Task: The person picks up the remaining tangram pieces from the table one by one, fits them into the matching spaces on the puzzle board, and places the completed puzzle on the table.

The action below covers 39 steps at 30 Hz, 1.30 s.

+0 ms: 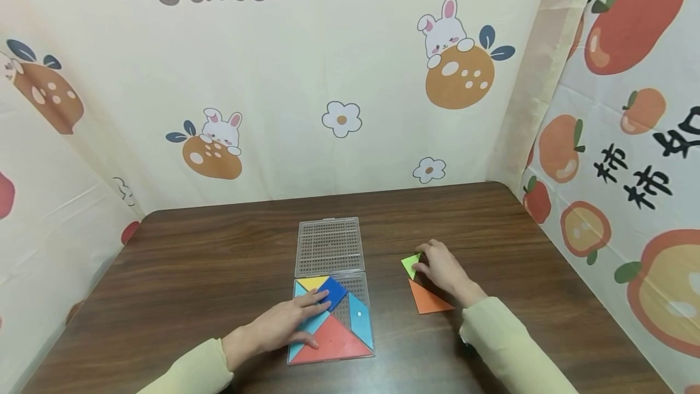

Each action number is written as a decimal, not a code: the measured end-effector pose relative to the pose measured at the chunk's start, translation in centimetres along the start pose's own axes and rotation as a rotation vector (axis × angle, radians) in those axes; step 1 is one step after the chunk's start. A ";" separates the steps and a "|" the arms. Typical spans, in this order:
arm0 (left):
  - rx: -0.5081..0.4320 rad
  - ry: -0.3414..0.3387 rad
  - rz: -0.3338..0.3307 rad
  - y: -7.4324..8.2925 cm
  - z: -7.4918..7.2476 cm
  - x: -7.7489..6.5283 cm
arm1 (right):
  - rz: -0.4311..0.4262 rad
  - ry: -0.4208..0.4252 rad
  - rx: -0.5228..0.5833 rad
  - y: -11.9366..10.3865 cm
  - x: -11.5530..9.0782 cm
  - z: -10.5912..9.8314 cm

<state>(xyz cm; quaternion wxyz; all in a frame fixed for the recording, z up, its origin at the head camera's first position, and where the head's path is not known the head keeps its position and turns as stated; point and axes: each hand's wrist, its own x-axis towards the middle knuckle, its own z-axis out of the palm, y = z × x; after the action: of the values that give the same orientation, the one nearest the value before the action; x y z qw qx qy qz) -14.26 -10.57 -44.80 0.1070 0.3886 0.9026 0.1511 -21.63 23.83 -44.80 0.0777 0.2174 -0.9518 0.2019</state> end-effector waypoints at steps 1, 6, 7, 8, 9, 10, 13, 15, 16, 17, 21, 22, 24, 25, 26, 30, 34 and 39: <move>0.000 0.000 0.000 0.0 0.0 0.0 | 0.027 0.007 0.004 0.0 0.1 0.0; -0.004 -0.006 -0.007 0.0 0.1 0.0 | 0.163 -0.016 0.038 -0.3 0.4 -0.1; -0.004 -0.005 -0.007 0.0 0.1 0.0 | 0.187 -0.026 0.048 -0.4 0.5 -0.1; -0.003 -0.004 -0.008 0.0 0.1 0.0 | 0.214 -0.037 0.061 -0.5 0.6 -0.2; -0.002 -0.004 -0.008 0.0 0.1 0.0 | 0.235 -0.048 0.073 -0.5 0.7 -0.2; -0.002 -0.003 -0.008 0.1 0.0 0.0 | 0.257 -0.059 0.084 -0.6 0.8 -0.2; -0.001 -0.003 -0.009 0.1 0.0 -0.1 | 0.306 -0.091 0.104 -0.7 1.0 -0.2; -0.005 -0.006 -0.011 0.1 0.0 -0.1 | 0.321 -0.113 0.102 -0.7 1.2 -0.1; -0.007 -0.008 -0.012 0.1 0.0 -0.1 | 0.327 -0.122 0.100 -0.7 1.3 -0.1; -0.008 -0.009 -0.013 0.1 0.0 -0.1 | 0.328 -0.129 0.096 -0.7 1.3 -0.1; -0.015 -0.014 -0.019 0.1 -0.1 -0.1 | 0.330 -0.145 0.087 -0.7 1.6 -0.1; -0.016 -0.014 -0.019 0.1 -0.1 -0.1 | 0.333 -0.148 0.084 -0.8 1.7 -0.1; -0.016 -0.013 -0.017 0.1 -0.1 -0.1 | 0.341 -0.154 0.080 -0.9 1.7 -0.1; -0.015 -0.012 -0.016 0.1 -0.1 -0.1 | 0.344 -0.158 0.080 -0.8 1.8 -0.1; -0.015 -0.010 -0.015 0.1 -0.1 0.0 | 0.349 -0.162 0.081 -0.9 1.8 -0.1; -0.016 -0.012 -0.018 0.0 0.0 0.0 | 0.358 -0.164 0.090 -0.9 1.8 -0.1; -0.021 -0.017 -0.025 -0.1 0.0 0.1 | 0.368 -0.162 0.112 -0.9 1.8 -0.1; -0.016 -0.020 -0.025 -0.2 0.0 0.1 | 0.402 -0.156 0.160 -0.9 1.7 0.0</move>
<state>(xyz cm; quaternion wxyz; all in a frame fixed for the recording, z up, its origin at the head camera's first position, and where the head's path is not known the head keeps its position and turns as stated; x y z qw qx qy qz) -14.44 -10.60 -44.92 0.1213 0.3778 0.9051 0.1531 -22.78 22.44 -44.11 -0.0554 0.0439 -0.9601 0.2705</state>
